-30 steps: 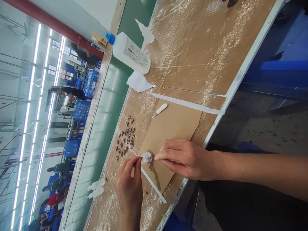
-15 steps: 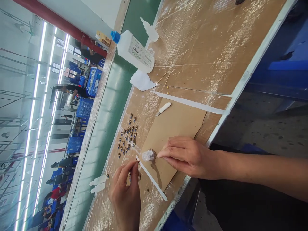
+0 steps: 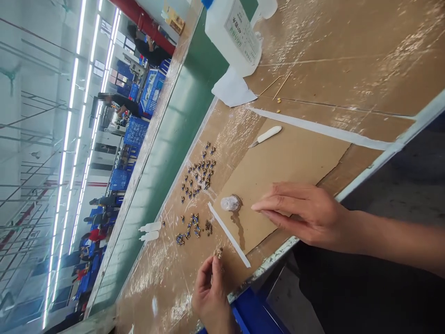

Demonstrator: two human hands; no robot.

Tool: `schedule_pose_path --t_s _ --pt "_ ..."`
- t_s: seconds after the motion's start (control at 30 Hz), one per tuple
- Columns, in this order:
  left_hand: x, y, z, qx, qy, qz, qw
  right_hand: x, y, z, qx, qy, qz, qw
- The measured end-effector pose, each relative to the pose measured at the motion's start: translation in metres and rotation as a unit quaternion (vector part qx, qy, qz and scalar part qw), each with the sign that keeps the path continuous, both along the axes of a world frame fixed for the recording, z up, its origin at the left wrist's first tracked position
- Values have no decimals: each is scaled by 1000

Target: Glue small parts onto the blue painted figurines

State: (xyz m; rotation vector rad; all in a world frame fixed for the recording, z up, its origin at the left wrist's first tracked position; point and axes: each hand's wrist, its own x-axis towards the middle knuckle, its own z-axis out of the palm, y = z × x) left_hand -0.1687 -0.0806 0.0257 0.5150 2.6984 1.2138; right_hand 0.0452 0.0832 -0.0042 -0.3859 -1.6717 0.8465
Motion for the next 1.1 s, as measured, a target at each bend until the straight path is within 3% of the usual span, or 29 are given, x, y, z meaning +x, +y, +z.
schedule_pose_path --t_s 0.43,0.7,1.1 --pt "1 9 4 -18 1 -18 1000 0 1 1 19 -17 -22 999" --pt "2 13 13 -86 20 -43 995 0 0 2 -13 -6 -7 1000" --pt "-5 9 11 -96 28 -60 993 0 1 2 -16 3 -6 1000"
